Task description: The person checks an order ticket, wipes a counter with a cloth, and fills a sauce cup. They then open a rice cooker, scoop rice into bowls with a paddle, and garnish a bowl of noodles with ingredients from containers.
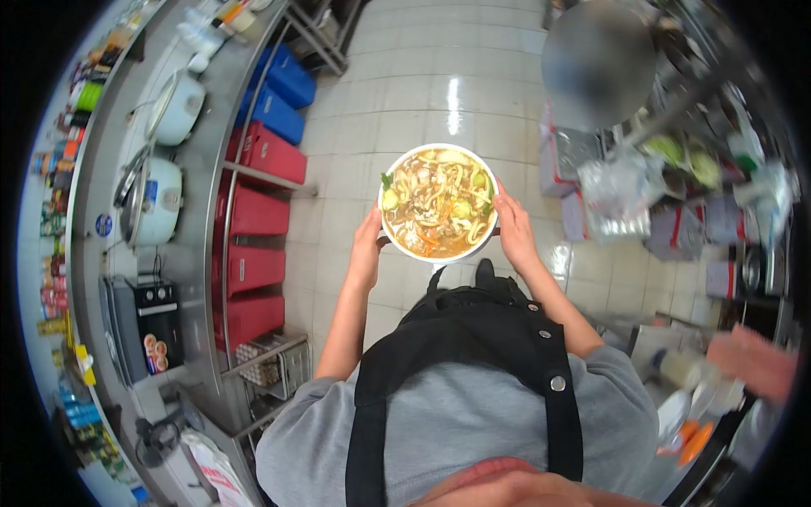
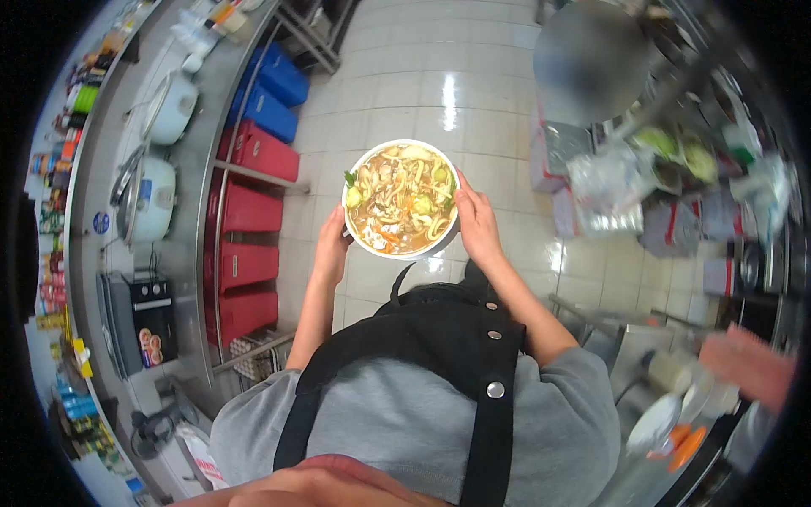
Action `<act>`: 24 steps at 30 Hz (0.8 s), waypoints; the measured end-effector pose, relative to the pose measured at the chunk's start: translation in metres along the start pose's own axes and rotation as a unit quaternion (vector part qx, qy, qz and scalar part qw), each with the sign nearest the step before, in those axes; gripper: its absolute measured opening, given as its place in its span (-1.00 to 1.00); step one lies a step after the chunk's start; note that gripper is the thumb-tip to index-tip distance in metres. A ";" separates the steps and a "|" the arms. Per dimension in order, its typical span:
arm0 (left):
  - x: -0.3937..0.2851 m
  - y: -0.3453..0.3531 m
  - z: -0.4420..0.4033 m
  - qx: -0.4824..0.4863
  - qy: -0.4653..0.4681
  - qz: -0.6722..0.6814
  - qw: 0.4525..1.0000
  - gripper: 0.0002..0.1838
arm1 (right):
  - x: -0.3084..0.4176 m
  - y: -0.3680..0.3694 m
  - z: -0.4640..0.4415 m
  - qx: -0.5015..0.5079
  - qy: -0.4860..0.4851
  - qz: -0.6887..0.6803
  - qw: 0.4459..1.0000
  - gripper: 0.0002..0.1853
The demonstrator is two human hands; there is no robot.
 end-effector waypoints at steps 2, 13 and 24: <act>-0.011 -0.023 -0.018 -0.049 0.025 0.007 0.998 -0.35 | -0.001 0.033 -0.043 0.046 0.033 -0.019 0.998 -0.50; -0.102 -0.088 -0.230 -0.118 0.038 -0.006 0.992 -0.37 | 0.014 0.150 -0.297 0.153 0.095 -0.056 0.982 -0.45; -0.184 -0.054 -0.554 -0.049 0.055 0.008 0.997 -0.33 | -0.010 0.154 -0.602 0.058 0.042 -0.061 0.996 -0.50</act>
Point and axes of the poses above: each hand's wrist, its own z-axis away from the middle knuckle, its own y-axis out of the palm, x = y × z, the point moved 3 cm from there along -z, towards the middle knuckle, and after that the axes turned 2 degrees about -x, right-handed, at the moved point
